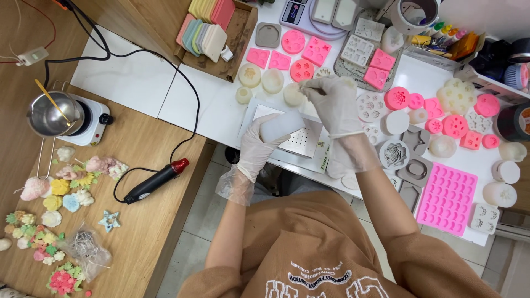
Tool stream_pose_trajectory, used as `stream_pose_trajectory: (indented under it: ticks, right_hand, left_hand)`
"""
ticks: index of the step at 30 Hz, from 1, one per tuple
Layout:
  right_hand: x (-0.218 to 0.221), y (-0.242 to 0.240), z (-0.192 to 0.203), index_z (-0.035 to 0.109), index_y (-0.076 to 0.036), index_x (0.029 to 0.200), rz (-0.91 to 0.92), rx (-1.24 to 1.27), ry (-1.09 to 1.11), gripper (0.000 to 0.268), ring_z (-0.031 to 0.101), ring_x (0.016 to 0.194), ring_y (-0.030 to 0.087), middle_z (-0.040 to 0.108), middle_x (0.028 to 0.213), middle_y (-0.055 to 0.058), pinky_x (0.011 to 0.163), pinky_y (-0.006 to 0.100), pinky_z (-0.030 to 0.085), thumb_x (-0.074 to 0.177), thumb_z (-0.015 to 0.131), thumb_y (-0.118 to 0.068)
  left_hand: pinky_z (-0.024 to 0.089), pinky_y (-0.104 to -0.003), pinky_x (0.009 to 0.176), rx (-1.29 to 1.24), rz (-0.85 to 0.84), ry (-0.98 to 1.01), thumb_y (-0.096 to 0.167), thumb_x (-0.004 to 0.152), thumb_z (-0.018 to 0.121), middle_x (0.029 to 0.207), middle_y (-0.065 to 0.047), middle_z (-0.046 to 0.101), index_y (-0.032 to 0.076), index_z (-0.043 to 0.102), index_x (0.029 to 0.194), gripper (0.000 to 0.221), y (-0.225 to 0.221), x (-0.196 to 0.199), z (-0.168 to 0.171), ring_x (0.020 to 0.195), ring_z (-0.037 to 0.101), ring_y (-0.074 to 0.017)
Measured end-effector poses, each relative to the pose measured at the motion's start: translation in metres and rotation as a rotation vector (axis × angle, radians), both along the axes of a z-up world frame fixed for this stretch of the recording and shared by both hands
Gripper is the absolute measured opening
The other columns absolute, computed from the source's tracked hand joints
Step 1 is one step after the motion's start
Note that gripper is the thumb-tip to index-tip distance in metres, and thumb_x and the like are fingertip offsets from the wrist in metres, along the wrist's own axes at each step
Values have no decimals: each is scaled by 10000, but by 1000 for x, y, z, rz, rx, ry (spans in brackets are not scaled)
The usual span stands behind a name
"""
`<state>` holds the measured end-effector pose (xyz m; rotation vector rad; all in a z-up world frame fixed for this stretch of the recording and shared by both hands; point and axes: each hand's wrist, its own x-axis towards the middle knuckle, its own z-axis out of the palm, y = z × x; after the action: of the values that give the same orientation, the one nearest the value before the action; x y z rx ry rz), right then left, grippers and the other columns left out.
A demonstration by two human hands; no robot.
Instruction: Preparing a candle mold by using a heat gun and adjusting components.
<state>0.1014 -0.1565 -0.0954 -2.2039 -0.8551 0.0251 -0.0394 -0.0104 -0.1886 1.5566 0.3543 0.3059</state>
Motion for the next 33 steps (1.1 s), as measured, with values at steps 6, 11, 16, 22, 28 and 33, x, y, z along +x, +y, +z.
stream_pose_trajectory:
  ticks: [6,11,16,22,28,33]
  right_hand:
    - [-52,-21,8,794,-122,1050,-28,17,265,168,709,858,228,732,970,75,770,355,567,898,747,-178]
    - [-49,-10,-6,770,-77,1102,114,-67,-136,208,657,912,324,697,983,121,760,424,538,908,757,-149]
    - [-24,12,-11,794,-98,1030,123,-158,-118,149,658,890,340,697,952,137,745,443,533,894,748,-138]
    - [11,6,-1,815,-99,991,100,-147,7,143,682,860,317,711,916,150,781,417,542,864,758,-132]
    - [-24,-24,34,798,-108,1023,-15,-56,193,138,704,852,243,740,959,94,777,346,564,909,765,-179]
    - [-54,-31,2,779,-84,1041,201,-82,86,218,682,927,282,713,988,109,792,373,555,846,792,-181]
  left_hand:
    - [587,-285,936,36,-10,58,179,738,933,1183,-11,746,118,692,1230,551,1,-2,15,1065,691,-110]
    - [582,-290,955,87,13,10,172,758,936,1189,-23,743,127,699,1203,506,-2,-4,8,1077,692,-116]
    - [581,-286,942,160,28,33,177,750,939,1182,-22,739,126,682,1209,529,-3,-4,3,1062,693,-112]
    - [590,-279,929,34,11,69,174,781,917,1182,-20,754,116,677,1236,517,0,-5,6,1048,697,-100]
    - [586,-280,941,-18,-16,54,162,785,919,1192,-27,748,105,677,1244,522,2,-6,8,1061,688,-103]
    - [580,-277,947,96,24,52,155,762,936,1179,-28,736,107,669,1212,525,-3,-6,5,1061,685,-109]
